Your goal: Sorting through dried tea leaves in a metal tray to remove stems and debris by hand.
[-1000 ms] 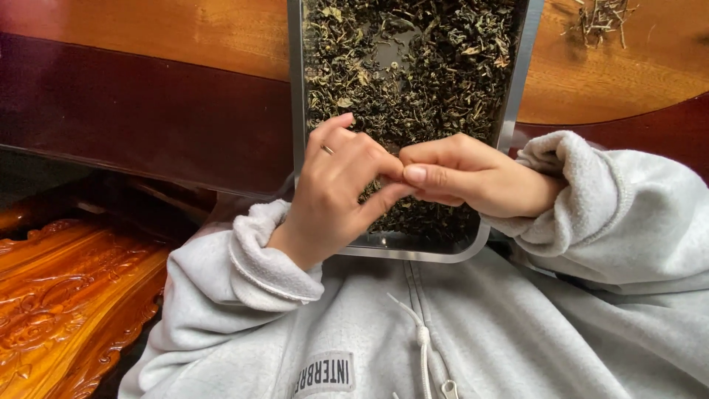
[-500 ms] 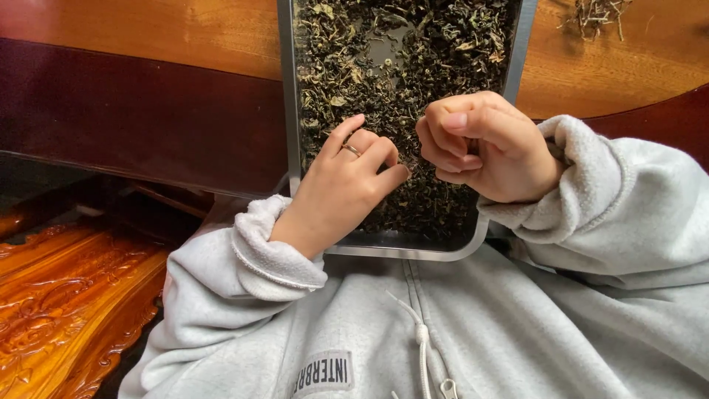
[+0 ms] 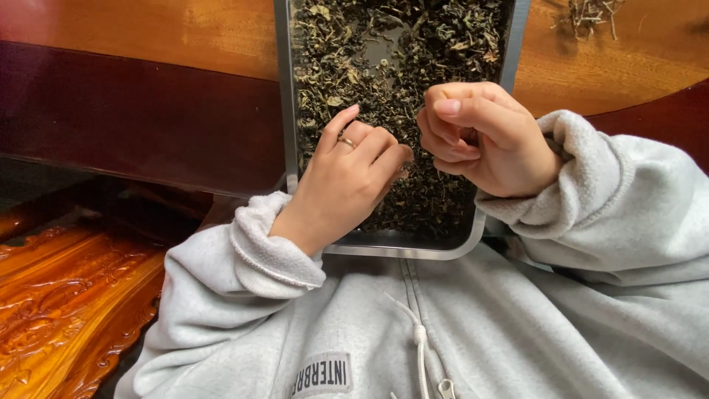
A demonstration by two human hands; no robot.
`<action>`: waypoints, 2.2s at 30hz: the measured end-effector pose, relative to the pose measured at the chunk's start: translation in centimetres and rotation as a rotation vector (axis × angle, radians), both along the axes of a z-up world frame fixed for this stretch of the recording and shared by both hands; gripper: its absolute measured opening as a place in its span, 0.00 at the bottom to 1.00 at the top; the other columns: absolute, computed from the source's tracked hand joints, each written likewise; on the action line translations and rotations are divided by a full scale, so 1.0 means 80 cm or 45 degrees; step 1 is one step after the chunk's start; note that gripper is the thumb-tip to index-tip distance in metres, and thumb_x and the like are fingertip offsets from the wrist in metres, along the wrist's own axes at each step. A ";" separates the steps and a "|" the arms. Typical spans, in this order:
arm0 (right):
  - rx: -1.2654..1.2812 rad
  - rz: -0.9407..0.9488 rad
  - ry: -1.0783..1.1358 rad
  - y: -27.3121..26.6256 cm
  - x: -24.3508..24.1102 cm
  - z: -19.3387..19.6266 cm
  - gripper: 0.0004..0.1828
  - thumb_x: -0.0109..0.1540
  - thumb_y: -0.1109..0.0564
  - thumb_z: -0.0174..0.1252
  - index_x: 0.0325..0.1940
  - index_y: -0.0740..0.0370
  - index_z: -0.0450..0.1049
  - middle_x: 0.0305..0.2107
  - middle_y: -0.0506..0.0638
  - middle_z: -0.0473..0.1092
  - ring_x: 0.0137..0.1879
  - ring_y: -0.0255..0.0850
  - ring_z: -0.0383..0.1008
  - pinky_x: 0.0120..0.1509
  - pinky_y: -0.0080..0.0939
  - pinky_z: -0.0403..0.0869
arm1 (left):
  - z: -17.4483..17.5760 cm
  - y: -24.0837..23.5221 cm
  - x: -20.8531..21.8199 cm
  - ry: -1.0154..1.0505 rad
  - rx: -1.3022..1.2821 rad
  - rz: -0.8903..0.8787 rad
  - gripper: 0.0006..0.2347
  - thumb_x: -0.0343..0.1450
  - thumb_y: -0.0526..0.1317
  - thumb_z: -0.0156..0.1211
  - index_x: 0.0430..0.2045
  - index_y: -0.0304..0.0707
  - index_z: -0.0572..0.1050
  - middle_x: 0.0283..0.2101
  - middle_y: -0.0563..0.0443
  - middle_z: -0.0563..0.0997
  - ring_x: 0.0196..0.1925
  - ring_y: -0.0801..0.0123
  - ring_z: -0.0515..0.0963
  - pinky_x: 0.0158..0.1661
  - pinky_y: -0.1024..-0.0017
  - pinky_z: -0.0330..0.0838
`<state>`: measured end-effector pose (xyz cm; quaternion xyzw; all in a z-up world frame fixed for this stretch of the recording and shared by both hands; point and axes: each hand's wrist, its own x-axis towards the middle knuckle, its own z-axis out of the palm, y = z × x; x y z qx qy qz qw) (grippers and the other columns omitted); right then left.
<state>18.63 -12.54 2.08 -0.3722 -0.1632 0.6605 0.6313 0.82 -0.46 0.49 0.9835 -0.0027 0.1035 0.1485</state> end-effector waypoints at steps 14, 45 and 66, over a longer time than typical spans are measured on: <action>-0.008 -0.025 -0.015 -0.002 0.001 -0.001 0.19 0.66 0.53 0.49 0.22 0.55 0.56 0.14 0.43 0.51 0.19 0.30 0.44 0.19 0.27 0.44 | -0.026 -0.023 0.023 -0.006 0.071 -0.009 0.04 0.70 0.38 0.65 0.32 0.44 0.74 0.33 0.53 0.68 0.38 0.59 0.72 0.63 0.57 0.67; -0.007 -0.065 -0.008 0.000 0.001 -0.009 0.18 0.66 0.54 0.48 0.22 0.55 0.55 0.13 0.42 0.50 0.19 0.29 0.43 0.19 0.26 0.44 | -0.032 -0.023 0.028 0.037 0.278 0.014 0.03 0.68 0.38 0.63 0.28 0.47 0.74 0.31 0.54 0.70 0.39 0.59 0.74 0.64 0.60 0.62; 0.013 0.288 -0.444 -0.006 -0.007 -0.005 0.18 0.67 0.42 0.54 0.32 0.56 0.64 0.20 0.38 0.53 0.22 0.25 0.49 0.23 0.25 0.50 | 0.045 0.025 0.013 0.014 -0.847 0.185 0.06 0.73 0.41 0.59 0.26 0.45 0.71 0.31 0.61 0.71 0.38 0.69 0.70 0.62 0.59 0.54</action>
